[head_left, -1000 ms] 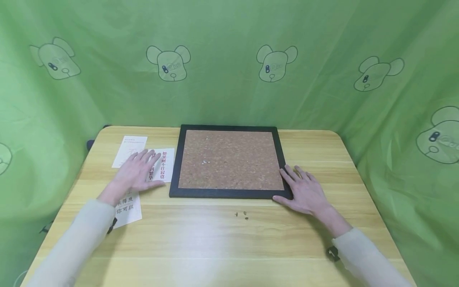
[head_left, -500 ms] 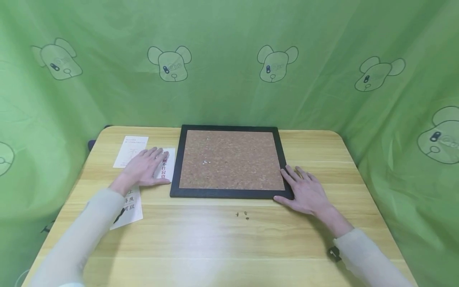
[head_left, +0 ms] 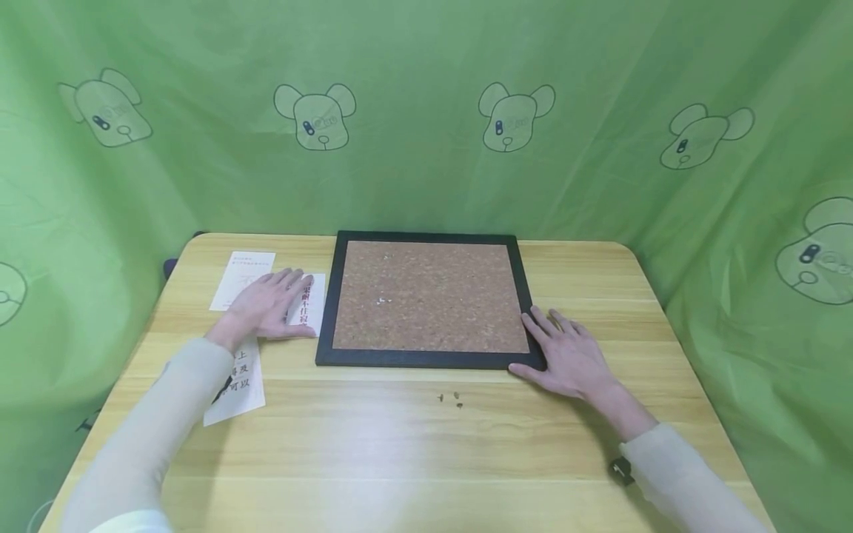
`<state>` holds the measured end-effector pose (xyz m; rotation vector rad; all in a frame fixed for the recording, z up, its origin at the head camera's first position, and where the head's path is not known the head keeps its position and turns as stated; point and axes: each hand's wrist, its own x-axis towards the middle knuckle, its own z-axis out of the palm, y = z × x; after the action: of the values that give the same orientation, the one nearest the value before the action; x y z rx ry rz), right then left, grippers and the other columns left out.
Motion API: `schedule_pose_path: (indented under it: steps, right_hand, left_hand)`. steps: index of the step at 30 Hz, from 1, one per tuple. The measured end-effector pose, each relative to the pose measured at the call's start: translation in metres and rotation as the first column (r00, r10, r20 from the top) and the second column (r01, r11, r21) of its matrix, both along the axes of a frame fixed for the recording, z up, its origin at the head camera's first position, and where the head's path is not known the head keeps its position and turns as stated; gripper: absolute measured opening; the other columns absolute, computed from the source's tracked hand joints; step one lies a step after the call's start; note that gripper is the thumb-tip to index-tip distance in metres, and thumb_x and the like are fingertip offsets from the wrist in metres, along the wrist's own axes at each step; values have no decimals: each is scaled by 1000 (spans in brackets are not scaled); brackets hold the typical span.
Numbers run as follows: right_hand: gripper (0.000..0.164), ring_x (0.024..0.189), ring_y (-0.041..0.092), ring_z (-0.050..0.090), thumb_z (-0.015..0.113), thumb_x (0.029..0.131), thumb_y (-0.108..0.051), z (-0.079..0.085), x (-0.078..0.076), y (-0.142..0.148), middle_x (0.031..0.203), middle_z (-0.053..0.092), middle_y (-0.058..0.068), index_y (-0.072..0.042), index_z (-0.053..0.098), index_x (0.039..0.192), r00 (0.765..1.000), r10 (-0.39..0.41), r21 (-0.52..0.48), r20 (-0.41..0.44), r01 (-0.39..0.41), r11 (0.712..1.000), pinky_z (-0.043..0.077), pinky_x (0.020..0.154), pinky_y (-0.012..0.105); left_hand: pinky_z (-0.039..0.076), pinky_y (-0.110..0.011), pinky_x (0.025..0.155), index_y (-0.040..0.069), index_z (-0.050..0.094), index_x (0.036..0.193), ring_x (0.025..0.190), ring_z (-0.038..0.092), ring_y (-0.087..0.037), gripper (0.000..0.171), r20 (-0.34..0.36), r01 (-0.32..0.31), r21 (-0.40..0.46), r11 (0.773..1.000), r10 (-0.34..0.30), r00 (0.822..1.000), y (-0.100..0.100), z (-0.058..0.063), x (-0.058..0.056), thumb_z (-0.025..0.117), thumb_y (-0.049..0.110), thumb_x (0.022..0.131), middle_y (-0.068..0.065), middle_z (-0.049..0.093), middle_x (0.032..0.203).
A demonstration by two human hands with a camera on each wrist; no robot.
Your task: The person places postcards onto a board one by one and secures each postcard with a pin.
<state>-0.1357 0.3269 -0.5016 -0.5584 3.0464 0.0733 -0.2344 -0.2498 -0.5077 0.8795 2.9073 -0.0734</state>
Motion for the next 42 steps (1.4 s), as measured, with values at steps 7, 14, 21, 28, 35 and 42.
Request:
schedule_pose_path:
  steps: [7,14,21,28,35,42]
  right_hand:
    - [108,154,49,38,50,89,-88,0,0,0,172,35,16,-15,33,166,1000,1,9,5,-1,1000,41,117,69]
    - [108,153,49,41,50,88,-88,-1,-1,0,172,36,16,-15,34,166,1000,6,12,-4,-6,1000,43,116,68]
    - [108,145,50,49,50,88,-88,-2,-1,0,172,35,16,-15,33,167,1000,6,19,-9,-5,1000,46,111,67]
    - [109,141,50,54,50,88,-88,-3,-2,0,172,35,16,-15,32,167,1000,7,24,-13,-7,1000,50,107,65]
    - [108,134,52,60,50,89,-88,-2,-1,0,171,37,16,-14,34,166,1000,10,29,-17,-10,1000,53,102,63]
    - [109,132,51,61,50,88,-88,0,-1,-1,171,37,16,-14,34,166,1000,11,36,-22,-10,999,54,101,62]
  left_hand:
    - [29,-62,130,2,27,165,156,34,-50,127,21,8,-26,1000,-7,1000,2,-2,-2,55,93,81,-29,31,169]
    - [30,-62,129,2,26,166,155,35,-50,132,19,3,-13,1000,-3,1000,3,-2,-5,59,94,77,-30,32,168]
    - [45,-62,118,2,24,166,136,55,-48,144,44,-32,80,996,29,999,4,0,-10,70,94,65,-31,49,150]
    - [51,-60,109,0,27,164,122,59,-43,148,12,-29,76,997,28,1000,5,1,-13,72,95,60,-30,53,139]
    - [51,-63,108,1,30,163,124,57,-45,149,-33,-34,48,998,36,999,5,5,-14,69,99,58,-31,52,142]
    - [49,-62,108,3,31,164,129,55,-47,150,-77,-44,2,999,44,996,6,8,-14,63,103,58,-32,51,145]
